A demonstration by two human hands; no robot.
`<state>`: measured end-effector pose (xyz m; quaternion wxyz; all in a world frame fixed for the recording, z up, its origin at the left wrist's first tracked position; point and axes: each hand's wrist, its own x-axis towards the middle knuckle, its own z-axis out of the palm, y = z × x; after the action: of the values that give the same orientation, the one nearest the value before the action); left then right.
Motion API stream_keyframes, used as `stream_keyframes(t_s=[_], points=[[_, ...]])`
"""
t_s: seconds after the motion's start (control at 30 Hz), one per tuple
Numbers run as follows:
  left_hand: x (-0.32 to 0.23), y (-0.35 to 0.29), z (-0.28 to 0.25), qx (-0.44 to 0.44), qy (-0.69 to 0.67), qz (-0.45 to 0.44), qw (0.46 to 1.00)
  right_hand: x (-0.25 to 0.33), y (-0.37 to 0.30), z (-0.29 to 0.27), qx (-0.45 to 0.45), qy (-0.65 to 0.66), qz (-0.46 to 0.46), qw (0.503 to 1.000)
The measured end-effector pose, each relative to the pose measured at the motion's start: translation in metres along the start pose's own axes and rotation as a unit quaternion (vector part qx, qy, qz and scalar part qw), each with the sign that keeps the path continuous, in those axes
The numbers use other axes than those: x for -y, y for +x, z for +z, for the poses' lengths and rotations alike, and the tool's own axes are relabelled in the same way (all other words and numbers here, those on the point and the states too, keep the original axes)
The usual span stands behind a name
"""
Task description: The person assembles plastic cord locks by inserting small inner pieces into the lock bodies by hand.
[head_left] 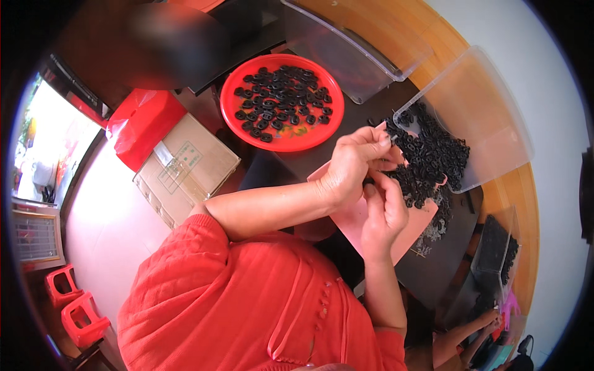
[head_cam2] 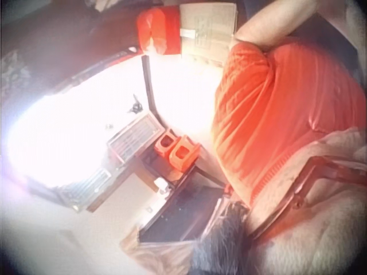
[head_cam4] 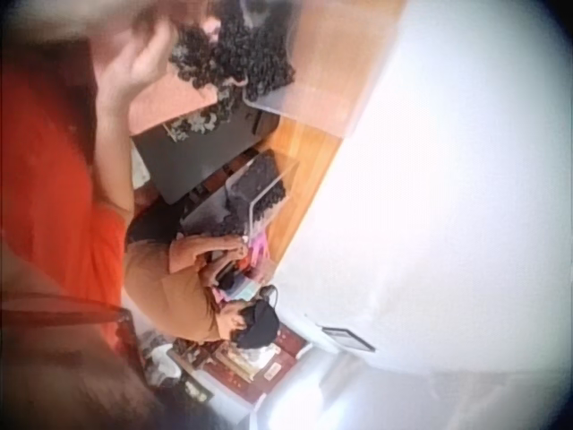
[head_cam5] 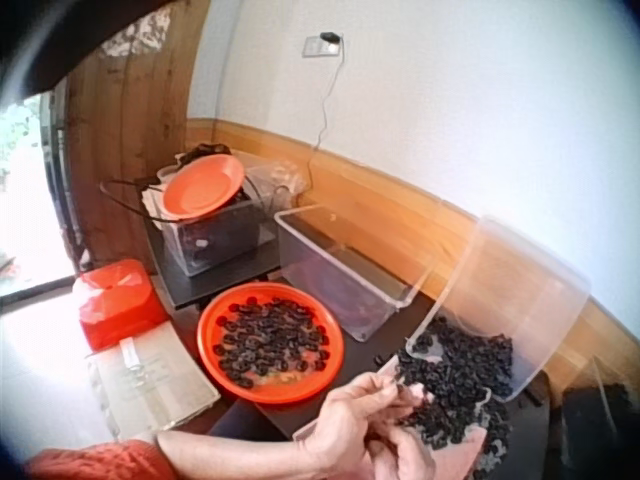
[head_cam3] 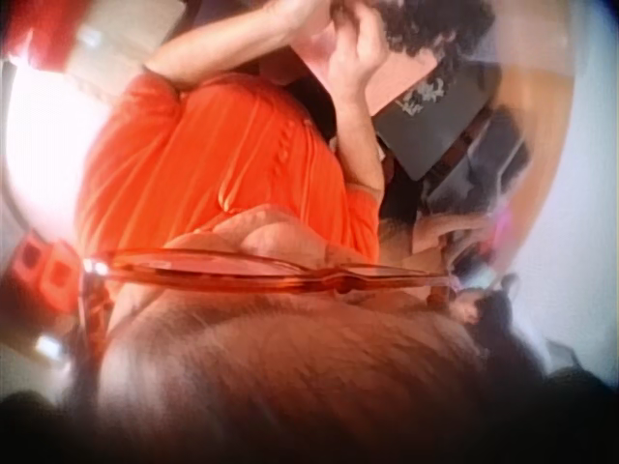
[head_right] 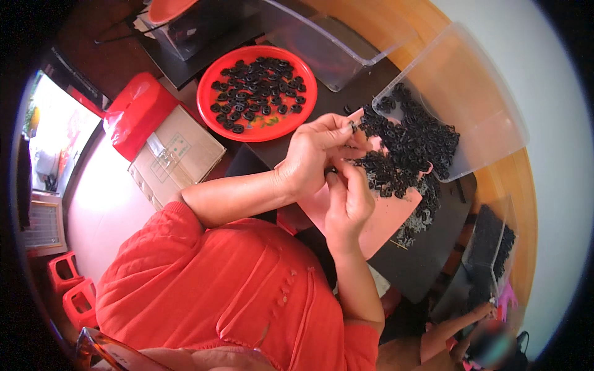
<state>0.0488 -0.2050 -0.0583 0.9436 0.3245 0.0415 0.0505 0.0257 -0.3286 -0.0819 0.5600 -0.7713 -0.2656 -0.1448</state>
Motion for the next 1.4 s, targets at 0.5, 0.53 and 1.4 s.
stream_keyframes(t_s=[0.5, 0.53, 1.4], points=[[0.033, -0.032, -0.031, 0.022, 0.126, -0.001, 0.992, -0.010, 0.016, -0.055, -0.049, 0.251, 0.291, 0.922], [0.036, -0.033, -0.031, 0.025, 0.137, 0.005, 0.990, -0.010, 0.014, -0.052, -0.056, 0.251, 0.295, 0.920], [0.036, -0.038, -0.030, 0.044, 0.203, 0.010, 0.978, -0.009, 0.006, -0.033, -0.043, 0.301, 0.216, 0.928]])
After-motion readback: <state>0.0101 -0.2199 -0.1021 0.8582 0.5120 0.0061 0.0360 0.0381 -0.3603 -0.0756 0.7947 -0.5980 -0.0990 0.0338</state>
